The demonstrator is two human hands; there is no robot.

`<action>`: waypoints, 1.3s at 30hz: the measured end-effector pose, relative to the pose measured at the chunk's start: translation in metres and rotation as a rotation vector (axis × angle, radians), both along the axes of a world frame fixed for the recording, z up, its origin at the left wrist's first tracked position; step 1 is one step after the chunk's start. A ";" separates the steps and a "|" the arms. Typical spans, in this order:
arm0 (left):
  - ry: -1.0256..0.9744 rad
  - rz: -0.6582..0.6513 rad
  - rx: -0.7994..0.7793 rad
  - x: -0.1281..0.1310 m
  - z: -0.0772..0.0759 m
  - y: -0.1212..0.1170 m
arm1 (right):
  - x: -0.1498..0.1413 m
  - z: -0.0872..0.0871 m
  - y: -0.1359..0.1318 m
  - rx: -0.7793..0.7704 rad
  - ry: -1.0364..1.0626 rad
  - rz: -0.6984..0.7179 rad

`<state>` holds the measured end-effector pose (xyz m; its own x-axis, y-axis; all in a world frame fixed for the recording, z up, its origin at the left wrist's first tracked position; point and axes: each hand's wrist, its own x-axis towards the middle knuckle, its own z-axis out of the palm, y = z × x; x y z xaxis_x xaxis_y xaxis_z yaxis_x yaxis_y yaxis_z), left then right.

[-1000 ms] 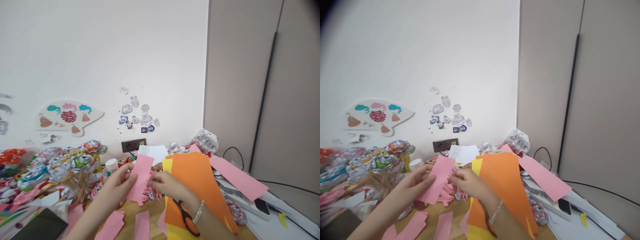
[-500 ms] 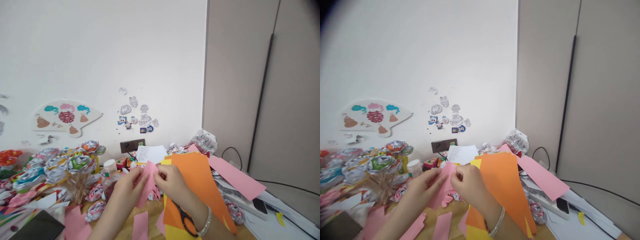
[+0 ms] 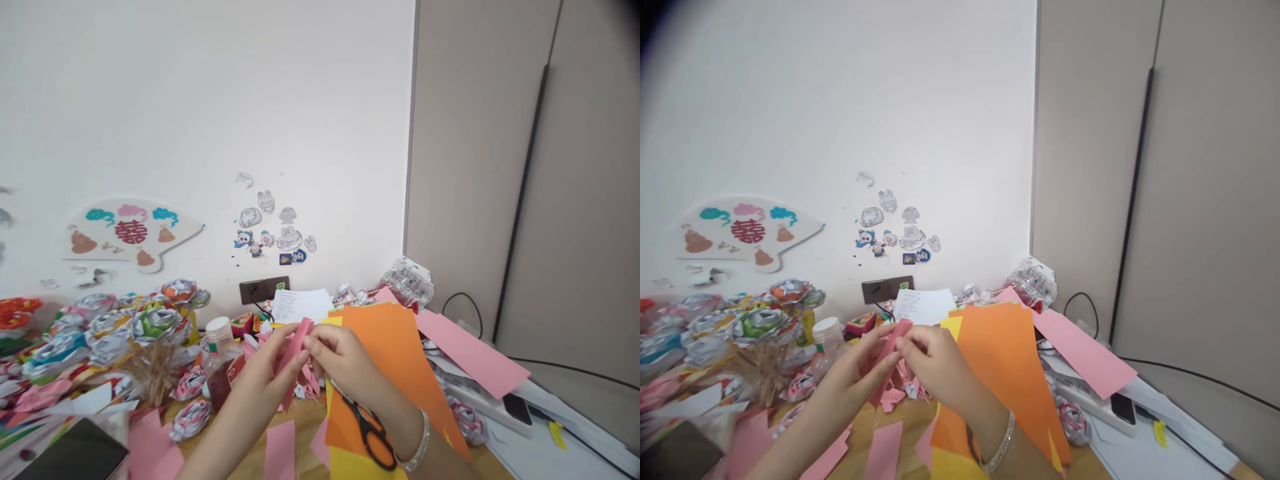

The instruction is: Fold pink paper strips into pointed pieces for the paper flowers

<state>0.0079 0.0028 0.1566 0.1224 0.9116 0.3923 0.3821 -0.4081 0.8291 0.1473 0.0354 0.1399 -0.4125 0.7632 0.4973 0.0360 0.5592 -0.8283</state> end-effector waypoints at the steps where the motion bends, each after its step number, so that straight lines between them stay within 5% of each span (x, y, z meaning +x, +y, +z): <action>1: -0.007 -0.018 -0.016 0.000 0.000 0.000 | 0.000 0.000 0.001 -0.002 0.000 -0.019; 5: -0.025 -0.136 -0.098 0.001 0.002 0.001 | 0.003 0.001 0.004 -0.018 0.079 -0.155; 11: -0.090 -0.220 -0.168 0.005 0.002 -0.002 | 0.004 0.003 0.007 -0.069 0.167 -0.058; 25: 0.062 -0.027 -0.074 0.010 0.003 -0.007 | 0.002 0.005 0.003 -0.154 0.237 -0.066; 39: 0.129 -0.024 -0.063 0.010 0.003 -0.007 | 0.004 0.009 -0.001 -0.175 0.237 -0.017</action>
<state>0.0181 -0.0046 0.1596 0.1906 0.9300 0.3144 0.4781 -0.3677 0.7977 0.1512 0.0346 0.1492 -0.2870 0.8516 0.4386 -0.1614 0.4083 -0.8985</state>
